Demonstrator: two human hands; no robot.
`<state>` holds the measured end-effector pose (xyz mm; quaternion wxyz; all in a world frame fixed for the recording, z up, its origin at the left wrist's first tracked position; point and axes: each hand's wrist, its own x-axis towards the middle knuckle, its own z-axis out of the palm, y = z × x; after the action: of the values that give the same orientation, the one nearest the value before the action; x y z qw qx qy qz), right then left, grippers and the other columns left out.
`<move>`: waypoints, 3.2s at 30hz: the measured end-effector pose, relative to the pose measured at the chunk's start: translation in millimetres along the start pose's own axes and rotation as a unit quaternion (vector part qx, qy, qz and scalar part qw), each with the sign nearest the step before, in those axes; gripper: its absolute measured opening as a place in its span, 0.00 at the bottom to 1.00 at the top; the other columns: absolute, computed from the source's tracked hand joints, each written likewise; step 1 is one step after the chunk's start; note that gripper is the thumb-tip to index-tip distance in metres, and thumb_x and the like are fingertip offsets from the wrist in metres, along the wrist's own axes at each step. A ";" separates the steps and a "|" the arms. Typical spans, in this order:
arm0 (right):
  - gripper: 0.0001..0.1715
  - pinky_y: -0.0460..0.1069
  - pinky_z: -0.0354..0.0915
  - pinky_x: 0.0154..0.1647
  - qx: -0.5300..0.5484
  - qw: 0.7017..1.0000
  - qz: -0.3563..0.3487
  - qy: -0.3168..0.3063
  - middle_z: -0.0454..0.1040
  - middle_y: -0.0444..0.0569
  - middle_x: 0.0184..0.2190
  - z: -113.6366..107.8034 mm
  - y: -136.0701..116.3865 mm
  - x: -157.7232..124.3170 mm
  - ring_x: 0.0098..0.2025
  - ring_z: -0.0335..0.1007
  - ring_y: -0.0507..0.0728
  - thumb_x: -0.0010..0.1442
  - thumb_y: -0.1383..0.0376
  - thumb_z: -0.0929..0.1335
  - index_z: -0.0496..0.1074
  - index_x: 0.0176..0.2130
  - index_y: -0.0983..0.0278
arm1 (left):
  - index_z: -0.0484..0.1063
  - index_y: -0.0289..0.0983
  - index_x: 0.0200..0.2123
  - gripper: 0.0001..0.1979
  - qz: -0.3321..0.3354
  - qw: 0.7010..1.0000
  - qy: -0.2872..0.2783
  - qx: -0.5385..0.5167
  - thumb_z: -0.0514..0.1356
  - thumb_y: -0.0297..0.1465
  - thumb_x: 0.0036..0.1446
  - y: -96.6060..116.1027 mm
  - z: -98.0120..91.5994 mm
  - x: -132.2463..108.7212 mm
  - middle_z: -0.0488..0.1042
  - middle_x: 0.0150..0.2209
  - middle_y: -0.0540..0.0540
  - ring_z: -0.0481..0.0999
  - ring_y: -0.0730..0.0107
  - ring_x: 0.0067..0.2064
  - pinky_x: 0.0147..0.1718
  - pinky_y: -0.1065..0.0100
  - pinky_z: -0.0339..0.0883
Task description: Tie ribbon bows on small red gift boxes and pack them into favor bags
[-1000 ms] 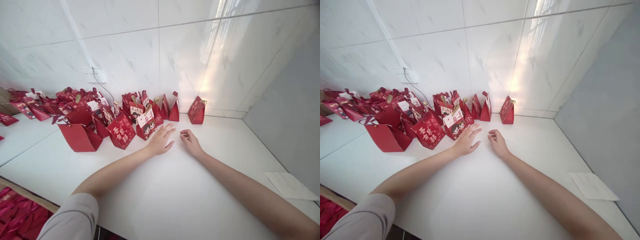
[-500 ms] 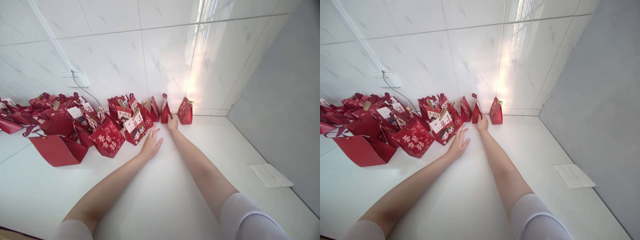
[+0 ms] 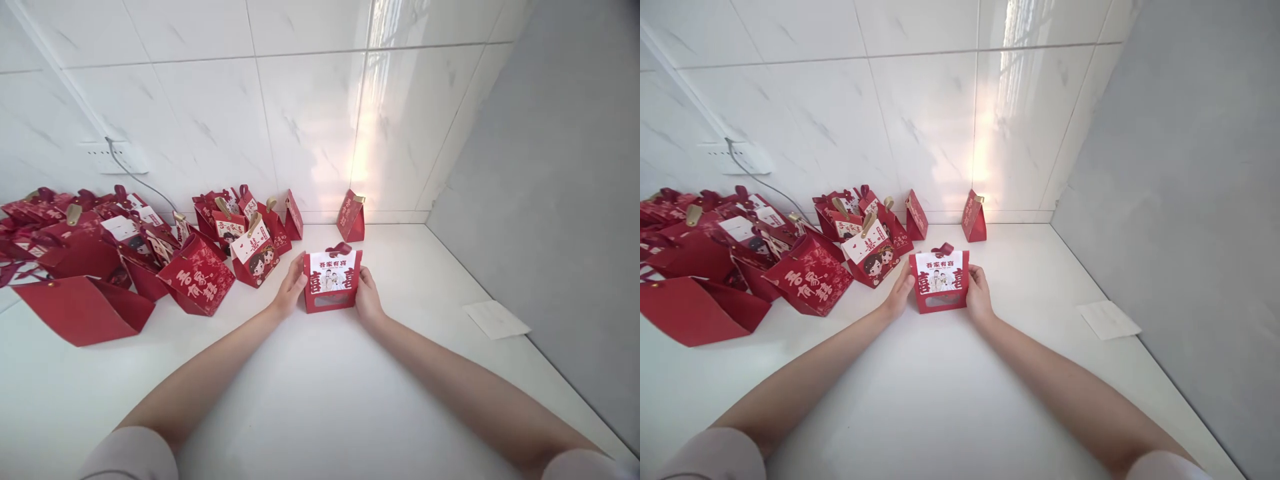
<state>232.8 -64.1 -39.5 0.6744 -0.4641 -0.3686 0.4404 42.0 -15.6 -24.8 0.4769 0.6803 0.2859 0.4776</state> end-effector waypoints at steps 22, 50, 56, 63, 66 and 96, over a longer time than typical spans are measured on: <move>0.22 0.58 0.68 0.56 0.005 0.986 -0.024 -0.165 0.70 0.48 0.56 3.3 -18.4 -6.1 0.54 0.70 0.59 0.64 0.49 0.63 0.64 0.54 0.55 | 0.66 0.37 0.58 0.27 -0.075 0.996 0.042 0.035 0.57 0.46 0.62 5.3 2.7 -4.0 0.74 0.55 0.41 0.74 0.54 0.55 0.55 0.56 0.69; 0.11 0.51 0.69 0.40 -0.374 0.792 -0.193 -0.441 0.79 0.43 0.43 8.6 -192.6 16.8 0.41 0.75 0.57 0.64 0.61 0.67 0.78 0.44 0.52 | 0.72 0.35 0.47 0.22 -0.038 0.992 -0.044 0.112 0.69 0.37 0.50 22.5 -1.5 -13.5 0.81 0.44 0.42 0.80 0.55 0.44 0.43 0.58 0.76; 0.12 0.51 0.72 0.39 -0.254 0.853 -0.102 -0.444 0.79 0.46 0.40 20.5 -175.6 24.9 0.41 0.76 0.58 0.60 0.61 0.70 0.78 0.45 0.57 | 0.75 0.35 0.43 0.17 -0.018 0.988 -0.065 0.142 0.68 0.36 0.51 25.2 -0.4 -11.8 0.81 0.43 0.43 0.80 0.56 0.44 0.45 0.60 0.75; 0.08 0.53 0.73 0.40 -0.208 0.888 -0.070 -0.404 0.78 0.45 0.34 29.1 -157.0 28.6 0.43 0.76 0.58 0.58 0.66 0.69 0.79 0.39 0.59 | 0.74 0.36 0.44 0.18 -0.012 0.988 -0.064 0.137 0.67 0.36 0.51 24.0 -0.3 -12.1 0.80 0.44 0.43 0.80 0.55 0.45 0.45 0.59 0.75; 0.07 0.52 0.73 0.40 -0.231 0.893 -0.094 -0.376 0.78 0.45 0.33 27.7 -155.5 28.5 0.45 0.76 0.59 0.58 0.66 0.69 0.79 0.35 0.59 | 0.74 0.36 0.45 0.18 -0.001 0.988 -0.070 0.140 0.67 0.35 0.51 22.3 -1.0 -12.0 0.80 0.44 0.43 0.80 0.55 0.45 0.45 0.59 0.74; 0.13 0.46 0.64 0.30 -0.271 0.872 -0.149 -0.381 0.77 0.44 0.28 41.3 -166.7 9.1 0.31 0.71 0.51 0.60 0.69 0.64 0.77 0.29 0.64 | 0.76 0.36 0.33 0.07 0.146 0.940 -0.044 0.306 0.68 0.33 0.53 129.2 -2.2 9.8 0.80 0.32 0.48 0.77 0.70 0.33 0.35 0.71 0.70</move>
<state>240.4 -73.4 132.0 0.3876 -0.3643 -0.7664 0.3600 35.1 -55.8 98.2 0.1827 0.8478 0.2947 0.4013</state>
